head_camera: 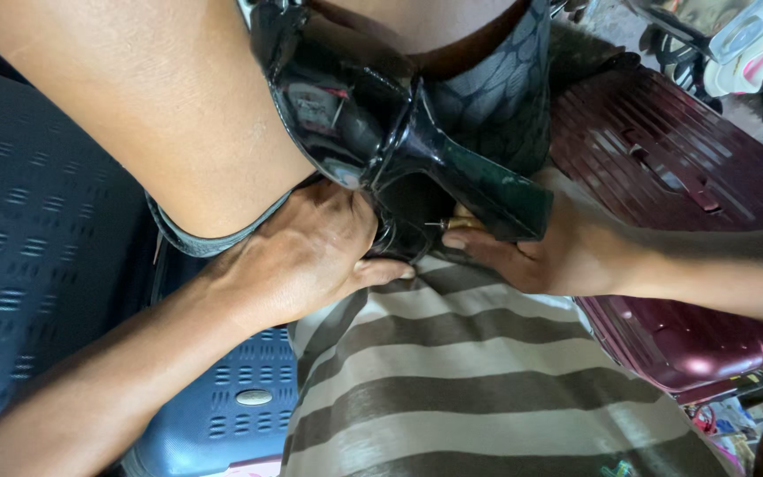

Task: The person is repairing a black high-heeled shoe. They use a small tool to work on the heel area, likely applying glue or adjusting a component. The person holds the shoe steady with one hand while manipulating the tool with the other.

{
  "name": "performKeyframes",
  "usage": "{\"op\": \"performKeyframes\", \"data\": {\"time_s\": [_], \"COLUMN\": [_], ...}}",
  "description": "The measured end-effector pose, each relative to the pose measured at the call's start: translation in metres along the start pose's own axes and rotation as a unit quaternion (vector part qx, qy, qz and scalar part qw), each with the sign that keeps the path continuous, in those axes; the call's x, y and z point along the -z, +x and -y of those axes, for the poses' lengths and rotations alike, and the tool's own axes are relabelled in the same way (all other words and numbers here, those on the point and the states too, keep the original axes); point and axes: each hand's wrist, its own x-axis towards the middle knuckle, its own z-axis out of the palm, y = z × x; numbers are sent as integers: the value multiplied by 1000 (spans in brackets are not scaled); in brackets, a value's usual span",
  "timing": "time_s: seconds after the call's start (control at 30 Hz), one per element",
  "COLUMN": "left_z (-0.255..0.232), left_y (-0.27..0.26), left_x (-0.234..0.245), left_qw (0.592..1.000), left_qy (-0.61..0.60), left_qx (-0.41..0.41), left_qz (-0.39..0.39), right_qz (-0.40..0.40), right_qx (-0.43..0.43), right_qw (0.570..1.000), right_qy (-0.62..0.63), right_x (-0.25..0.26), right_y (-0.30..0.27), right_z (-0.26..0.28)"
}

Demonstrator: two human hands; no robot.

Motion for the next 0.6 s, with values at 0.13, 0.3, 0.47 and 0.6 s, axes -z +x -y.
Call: {"op": "performKeyframes", "data": {"time_s": [0.13, 0.3, 0.47, 0.6], "left_z": [0, 4, -3, -13], "left_y": [-1, -1, -7, -29], "left_x": [-5, -12, -16, -11], "left_qw": [999, 997, 975, 933], "left_qy": [-26, -44, -92, -100], "left_qx": [6, 8, -42, -84], "left_qz": [-26, -56, -198, -335], "right_qz": [-38, -40, 26, 71], "right_qx": [110, 112, 74, 64], "right_qw": [993, 991, 992, 985], "right_qy": [2, 68, -98, -141], "right_x": [-2, -7, 9, 30], "right_y": [4, 13, 16, 17], "right_z": [13, 19, 12, 7]}}
